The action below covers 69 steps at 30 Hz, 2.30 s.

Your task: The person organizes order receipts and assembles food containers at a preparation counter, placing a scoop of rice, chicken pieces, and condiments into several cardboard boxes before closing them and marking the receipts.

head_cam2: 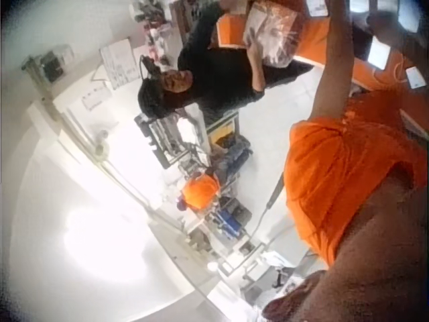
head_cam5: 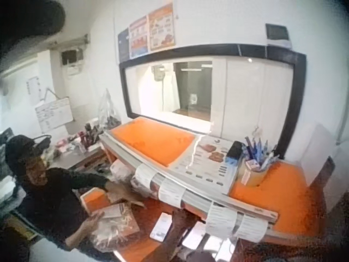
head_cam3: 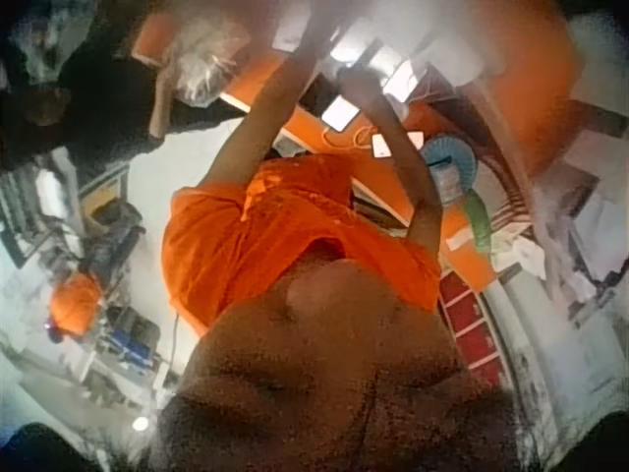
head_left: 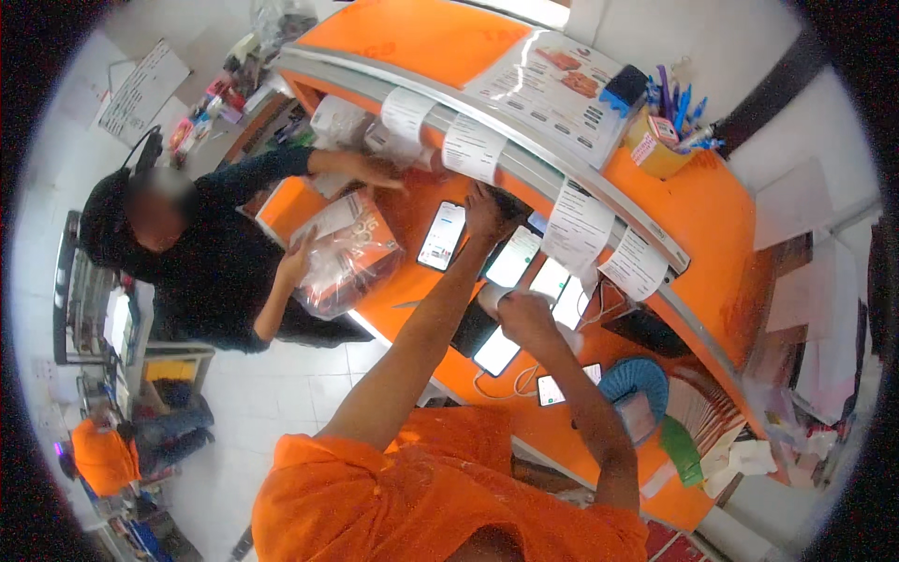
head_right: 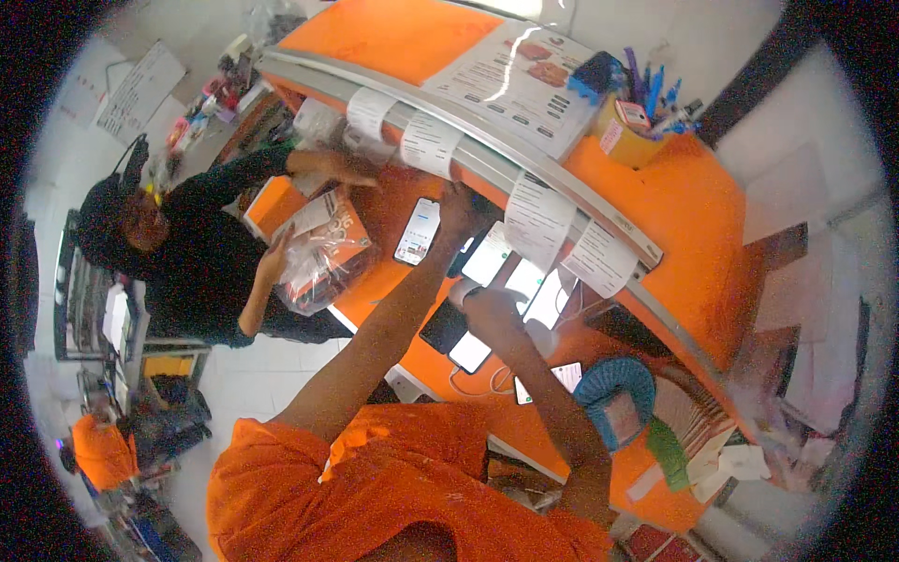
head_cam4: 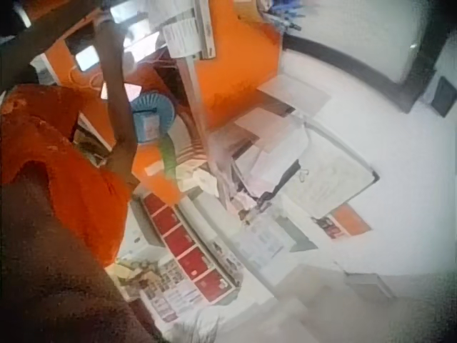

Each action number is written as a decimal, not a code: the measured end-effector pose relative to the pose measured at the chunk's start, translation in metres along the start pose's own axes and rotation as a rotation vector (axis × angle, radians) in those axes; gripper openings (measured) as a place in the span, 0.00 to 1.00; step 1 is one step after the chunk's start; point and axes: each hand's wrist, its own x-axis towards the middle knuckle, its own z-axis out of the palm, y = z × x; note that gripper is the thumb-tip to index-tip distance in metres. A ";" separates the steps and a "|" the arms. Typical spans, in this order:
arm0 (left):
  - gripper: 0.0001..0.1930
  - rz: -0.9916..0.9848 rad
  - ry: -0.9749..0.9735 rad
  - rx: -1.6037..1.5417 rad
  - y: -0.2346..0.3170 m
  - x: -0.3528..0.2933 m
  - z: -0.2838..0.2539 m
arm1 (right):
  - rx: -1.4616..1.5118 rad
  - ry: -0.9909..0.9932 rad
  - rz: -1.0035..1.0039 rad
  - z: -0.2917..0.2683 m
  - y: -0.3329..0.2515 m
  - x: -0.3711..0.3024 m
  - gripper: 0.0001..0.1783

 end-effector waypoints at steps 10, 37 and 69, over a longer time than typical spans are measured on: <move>0.31 -0.334 -0.644 -1.508 -0.031 -0.187 -0.149 | 1.456 0.481 0.317 0.005 -0.094 -0.044 0.22; 0.11 -0.996 0.922 -0.675 -0.179 -0.543 -0.525 | 1.587 -0.344 -0.611 -0.014 -0.629 0.104 0.12; 0.10 -1.051 1.172 -0.536 -0.355 -0.544 -0.645 | 1.672 -0.324 -0.851 -0.036 -0.908 0.257 0.11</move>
